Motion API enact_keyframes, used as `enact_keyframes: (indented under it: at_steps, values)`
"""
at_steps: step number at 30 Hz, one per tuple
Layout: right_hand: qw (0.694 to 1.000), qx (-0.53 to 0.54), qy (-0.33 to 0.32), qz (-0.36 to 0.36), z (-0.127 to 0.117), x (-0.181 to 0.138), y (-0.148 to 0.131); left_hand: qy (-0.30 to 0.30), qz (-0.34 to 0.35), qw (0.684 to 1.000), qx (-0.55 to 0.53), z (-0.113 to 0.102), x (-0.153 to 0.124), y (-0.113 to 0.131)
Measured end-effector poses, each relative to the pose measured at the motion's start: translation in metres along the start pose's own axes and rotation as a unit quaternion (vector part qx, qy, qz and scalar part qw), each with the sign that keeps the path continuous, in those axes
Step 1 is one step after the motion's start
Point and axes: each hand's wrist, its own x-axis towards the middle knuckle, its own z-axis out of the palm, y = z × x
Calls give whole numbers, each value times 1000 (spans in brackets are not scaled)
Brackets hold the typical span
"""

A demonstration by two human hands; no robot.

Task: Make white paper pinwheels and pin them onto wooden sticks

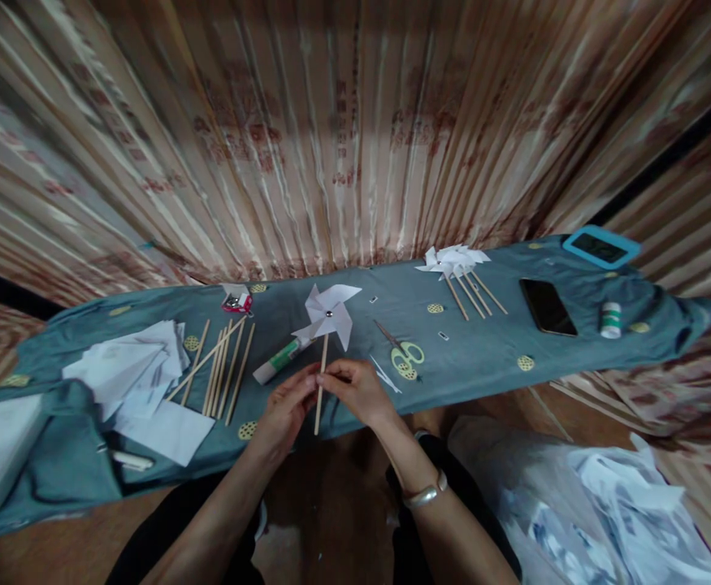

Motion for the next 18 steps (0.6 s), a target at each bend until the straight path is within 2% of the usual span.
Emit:
enact_keyframes:
  at_steps: [5, 14, 18]
  values:
    - [1000, 7, 23, -1, -8, 2, 0, -6, 1, 998, 67, -3, 0, -3]
    - [999, -14, 44, -18, -12, 0, 1, 2, 9, 995, 96, 1, 0, -7]
    - [991, -17, 122, -45, -23, 3, -2, 16, 12, 994, 105, 2, 1, -6]
